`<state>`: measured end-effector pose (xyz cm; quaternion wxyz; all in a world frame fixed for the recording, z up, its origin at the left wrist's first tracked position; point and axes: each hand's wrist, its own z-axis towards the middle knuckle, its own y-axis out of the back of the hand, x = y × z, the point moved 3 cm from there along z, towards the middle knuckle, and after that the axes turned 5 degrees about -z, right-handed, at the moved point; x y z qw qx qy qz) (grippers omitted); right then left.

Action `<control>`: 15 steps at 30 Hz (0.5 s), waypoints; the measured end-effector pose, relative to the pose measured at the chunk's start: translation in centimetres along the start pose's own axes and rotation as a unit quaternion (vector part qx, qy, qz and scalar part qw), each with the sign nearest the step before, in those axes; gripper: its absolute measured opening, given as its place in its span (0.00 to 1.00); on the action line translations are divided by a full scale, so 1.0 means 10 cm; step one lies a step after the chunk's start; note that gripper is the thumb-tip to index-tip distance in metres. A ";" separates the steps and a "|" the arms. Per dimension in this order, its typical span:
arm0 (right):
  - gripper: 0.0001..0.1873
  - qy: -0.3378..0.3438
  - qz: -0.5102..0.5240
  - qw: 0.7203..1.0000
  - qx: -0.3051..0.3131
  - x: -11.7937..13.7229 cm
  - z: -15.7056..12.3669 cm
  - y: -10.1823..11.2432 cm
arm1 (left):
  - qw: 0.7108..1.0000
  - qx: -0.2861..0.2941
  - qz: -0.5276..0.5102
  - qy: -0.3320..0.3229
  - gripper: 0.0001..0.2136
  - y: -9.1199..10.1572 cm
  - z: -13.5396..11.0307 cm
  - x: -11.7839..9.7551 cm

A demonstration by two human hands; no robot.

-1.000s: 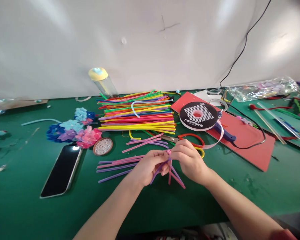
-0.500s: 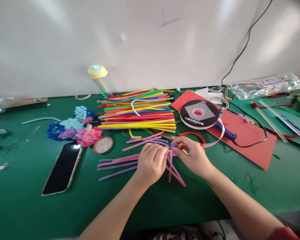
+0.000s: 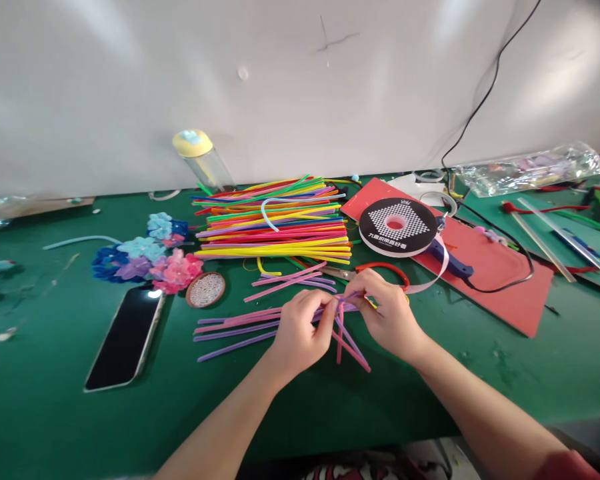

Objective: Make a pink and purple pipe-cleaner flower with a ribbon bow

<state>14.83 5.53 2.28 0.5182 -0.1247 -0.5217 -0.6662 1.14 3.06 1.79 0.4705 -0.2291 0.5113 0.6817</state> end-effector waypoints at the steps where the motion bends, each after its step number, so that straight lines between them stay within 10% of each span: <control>1: 0.09 0.014 0.001 1.000 -0.003 0.01 0.00 0.00 | 0.997 0.023 -0.053 0.046 0.09 0.00 0.01 0.01; 7: 0.11 0.100 -0.001 0.995 -0.019 0.07 0.01 0.01 | 0.878 0.087 -0.391 0.262 0.10 -0.08 0.03 0.10; 15: 0.13 0.198 -0.018 0.980 -0.015 0.11 0.00 0.00 | 0.700 0.137 -0.588 0.381 0.11 -0.19 -0.01 0.13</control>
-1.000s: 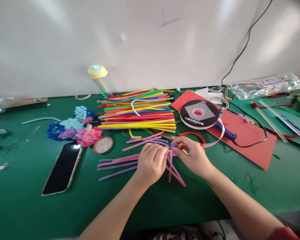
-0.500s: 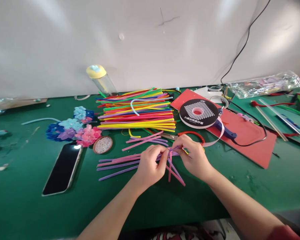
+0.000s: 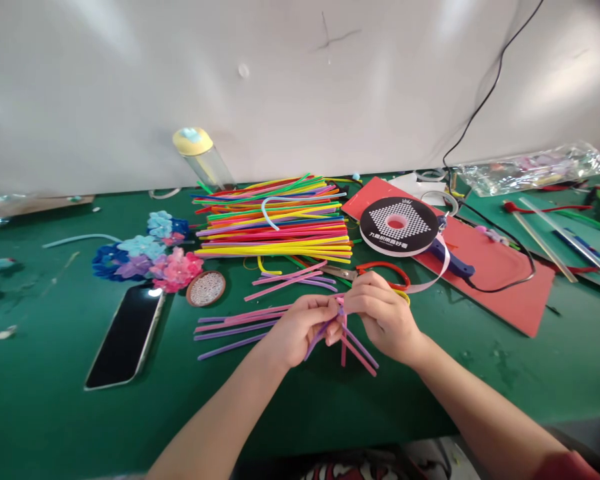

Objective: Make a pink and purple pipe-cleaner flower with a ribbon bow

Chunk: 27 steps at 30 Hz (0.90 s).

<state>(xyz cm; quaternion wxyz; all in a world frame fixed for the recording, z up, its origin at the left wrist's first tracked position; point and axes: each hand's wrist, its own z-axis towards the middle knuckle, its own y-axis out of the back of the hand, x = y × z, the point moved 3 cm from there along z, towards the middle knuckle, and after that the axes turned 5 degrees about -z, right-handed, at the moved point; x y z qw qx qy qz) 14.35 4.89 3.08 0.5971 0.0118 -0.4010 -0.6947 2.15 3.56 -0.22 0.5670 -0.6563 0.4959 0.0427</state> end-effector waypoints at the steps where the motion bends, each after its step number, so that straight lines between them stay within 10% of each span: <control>1: 0.13 0.008 0.003 1.000 0.005 0.00 0.00 0.00 | 1.000 0.011 -0.014 0.016 0.10 0.00 0.00 0.00; 13: 0.09 -0.292 0.136 0.947 0.001 -0.14 -0.12 -0.03 | 0.992 -0.033 0.120 -0.024 0.09 0.01 -0.03 -0.02; 27: 0.03 -0.326 0.103 0.940 -0.007 -0.17 -0.13 -0.08 | 0.949 -0.109 0.244 -0.168 0.07 -0.02 -0.05 -0.07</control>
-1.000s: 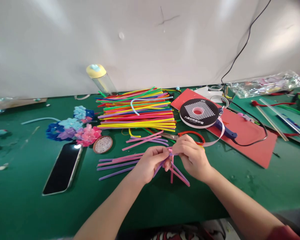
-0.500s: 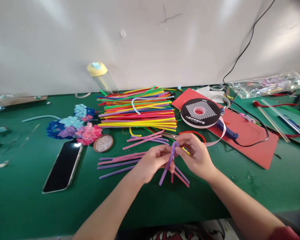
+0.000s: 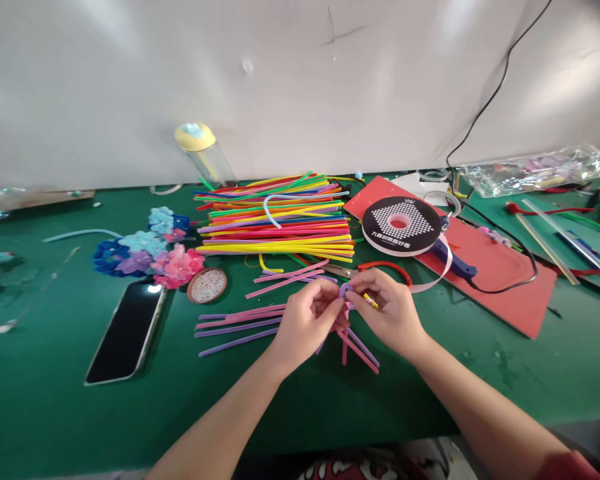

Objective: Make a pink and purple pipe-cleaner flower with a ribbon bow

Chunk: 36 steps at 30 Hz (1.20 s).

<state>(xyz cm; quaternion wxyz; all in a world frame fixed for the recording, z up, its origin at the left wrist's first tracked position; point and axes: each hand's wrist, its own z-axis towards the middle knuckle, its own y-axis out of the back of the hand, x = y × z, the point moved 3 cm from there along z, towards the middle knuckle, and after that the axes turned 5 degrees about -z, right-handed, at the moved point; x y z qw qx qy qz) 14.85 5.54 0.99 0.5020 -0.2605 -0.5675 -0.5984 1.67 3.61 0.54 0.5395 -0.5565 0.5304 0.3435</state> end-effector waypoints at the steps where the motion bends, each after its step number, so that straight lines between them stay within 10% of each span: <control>1: 0.03 0.004 -0.003 1.000 -0.003 0.00 0.00 0.00 | 1.000 0.003 -0.001 -0.002 0.07 -0.01 0.00 0.00; 36: 0.04 0.042 -0.001 0.999 -0.024 0.12 -0.03 -0.03 | 0.976 -0.097 0.141 -0.136 0.09 -0.02 -0.10 0.13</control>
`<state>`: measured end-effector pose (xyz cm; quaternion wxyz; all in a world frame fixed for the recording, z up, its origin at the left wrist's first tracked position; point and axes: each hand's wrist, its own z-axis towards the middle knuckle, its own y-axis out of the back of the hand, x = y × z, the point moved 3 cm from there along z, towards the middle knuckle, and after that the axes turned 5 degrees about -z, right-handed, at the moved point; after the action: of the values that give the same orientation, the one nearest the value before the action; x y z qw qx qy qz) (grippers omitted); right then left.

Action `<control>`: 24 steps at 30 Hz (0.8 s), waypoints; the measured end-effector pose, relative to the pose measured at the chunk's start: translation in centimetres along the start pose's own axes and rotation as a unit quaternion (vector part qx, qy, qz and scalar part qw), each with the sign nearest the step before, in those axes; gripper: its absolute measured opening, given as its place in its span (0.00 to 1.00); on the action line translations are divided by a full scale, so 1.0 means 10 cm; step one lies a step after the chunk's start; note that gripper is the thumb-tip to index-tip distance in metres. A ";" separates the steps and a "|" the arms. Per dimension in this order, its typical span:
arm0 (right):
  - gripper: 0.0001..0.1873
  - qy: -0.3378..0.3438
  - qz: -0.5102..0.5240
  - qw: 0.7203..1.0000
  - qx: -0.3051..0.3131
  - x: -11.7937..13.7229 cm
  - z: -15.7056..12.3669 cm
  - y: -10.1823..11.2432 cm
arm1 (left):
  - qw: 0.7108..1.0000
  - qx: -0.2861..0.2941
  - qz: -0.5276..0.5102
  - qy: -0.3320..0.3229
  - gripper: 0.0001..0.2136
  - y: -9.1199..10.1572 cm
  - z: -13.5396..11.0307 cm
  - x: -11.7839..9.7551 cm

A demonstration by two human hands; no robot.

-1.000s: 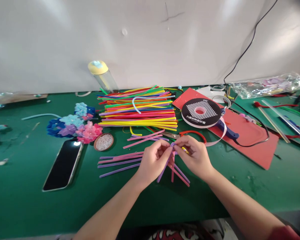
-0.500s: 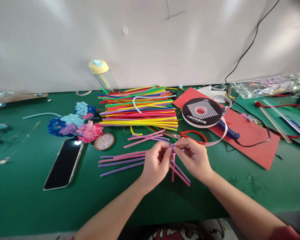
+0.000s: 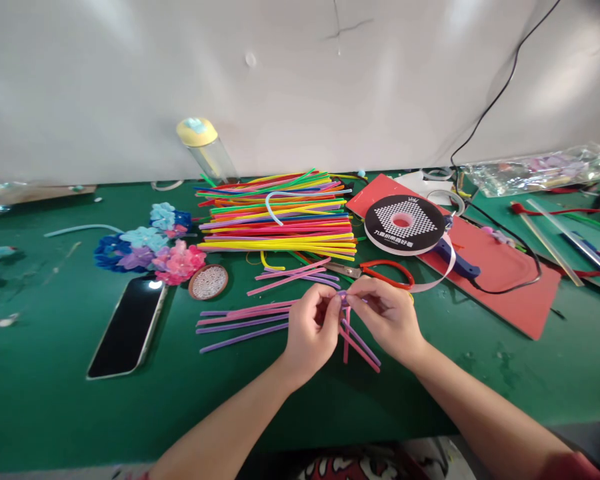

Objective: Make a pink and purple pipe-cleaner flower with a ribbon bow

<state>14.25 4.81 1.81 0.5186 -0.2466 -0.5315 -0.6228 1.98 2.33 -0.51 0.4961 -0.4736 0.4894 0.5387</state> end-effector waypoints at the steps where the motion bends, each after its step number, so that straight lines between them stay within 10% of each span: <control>1: 0.04 0.000 0.002 1.000 0.004 0.00 0.00 0.00 | 1.000 -0.002 0.000 -0.002 0.09 0.00 0.00 0.00; 24: 0.05 0.001 0.007 0.996 0.094 -0.01 0.04 0.01 | 1.000 0.007 -0.011 -0.003 0.09 0.01 0.02 0.03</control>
<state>14.29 5.23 1.92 0.5439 -0.2000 -0.5856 -0.5667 1.82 2.50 -0.82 0.5066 -0.4742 0.4861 0.5311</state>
